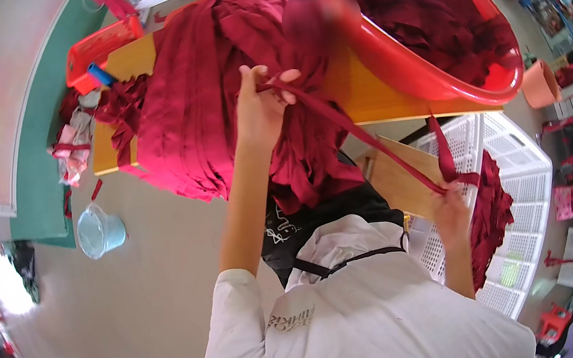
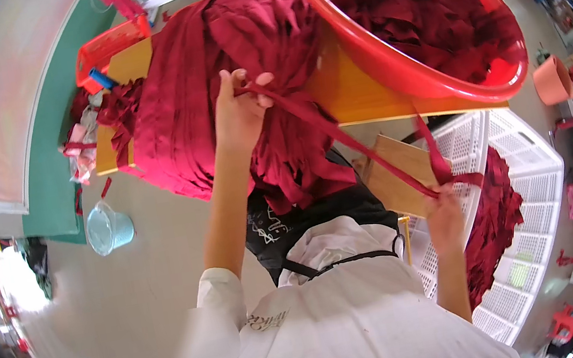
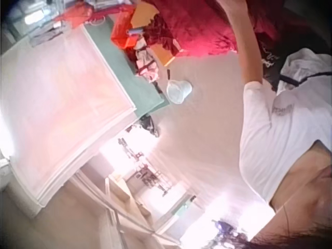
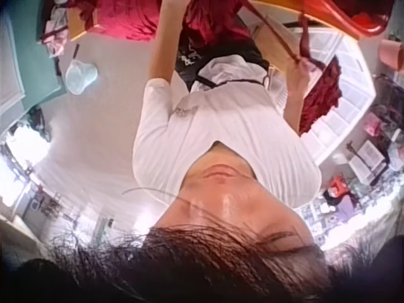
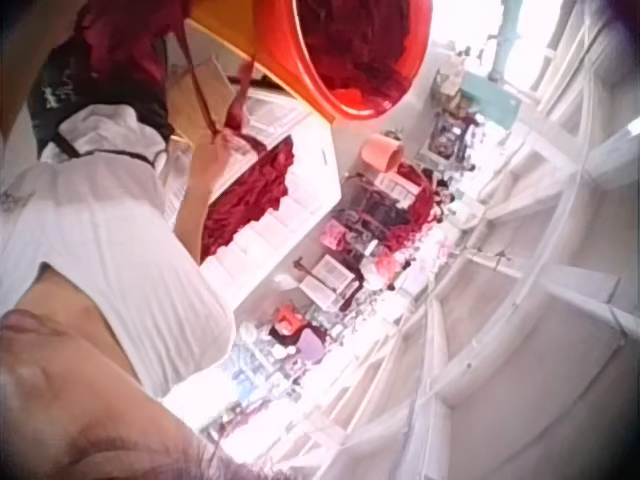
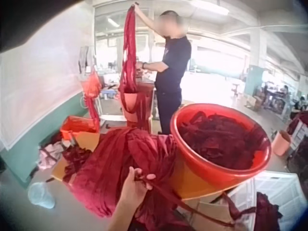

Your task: Organizing and tying long strips of red fabric into a large bundle.

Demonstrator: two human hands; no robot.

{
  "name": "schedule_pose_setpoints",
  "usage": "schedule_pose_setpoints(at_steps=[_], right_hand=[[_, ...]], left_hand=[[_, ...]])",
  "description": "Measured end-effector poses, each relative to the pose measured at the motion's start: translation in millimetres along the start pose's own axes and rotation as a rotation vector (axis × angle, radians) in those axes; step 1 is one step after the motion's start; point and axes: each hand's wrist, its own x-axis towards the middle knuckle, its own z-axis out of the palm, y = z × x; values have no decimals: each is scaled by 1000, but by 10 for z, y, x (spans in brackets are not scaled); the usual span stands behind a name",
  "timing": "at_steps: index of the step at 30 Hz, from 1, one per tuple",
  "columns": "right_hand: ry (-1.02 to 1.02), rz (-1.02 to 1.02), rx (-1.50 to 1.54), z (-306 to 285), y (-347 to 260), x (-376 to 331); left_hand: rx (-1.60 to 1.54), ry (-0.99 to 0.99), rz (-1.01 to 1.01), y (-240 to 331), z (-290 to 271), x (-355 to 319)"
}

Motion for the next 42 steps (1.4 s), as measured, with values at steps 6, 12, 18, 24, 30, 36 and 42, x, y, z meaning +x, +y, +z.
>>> schedule_pose_setpoints(at_steps=[6, 12, 18, 24, 30, 36, 42], right_hand=[[-71, 451, -771, -576, 566, -97], [-587, -36, -1078, 1654, 17, 537], [-1096, -324, -766, 3072, 697, 1703], [-1424, 71, -647, 3281, 857, 1974], [-1244, -427, -1037, 3342, 868, 1963], [-897, -1133, -1485, 3587, 894, 1990], [-783, -1414, -1707, 3838, 1172, 2112]], left_hand=[[550, -107, 20, 325, 185, -46], [1888, -217, 854, 364, 480, -170], [1814, -145, 1111, 131, 350, -156], [1918, -232, 1112, 185, 270, -198], [1751, -233, 920, 199, 348, -249], [1285, -237, 855, 77, 169, -169], [1017, -74, 840, -48, 297, -107]])
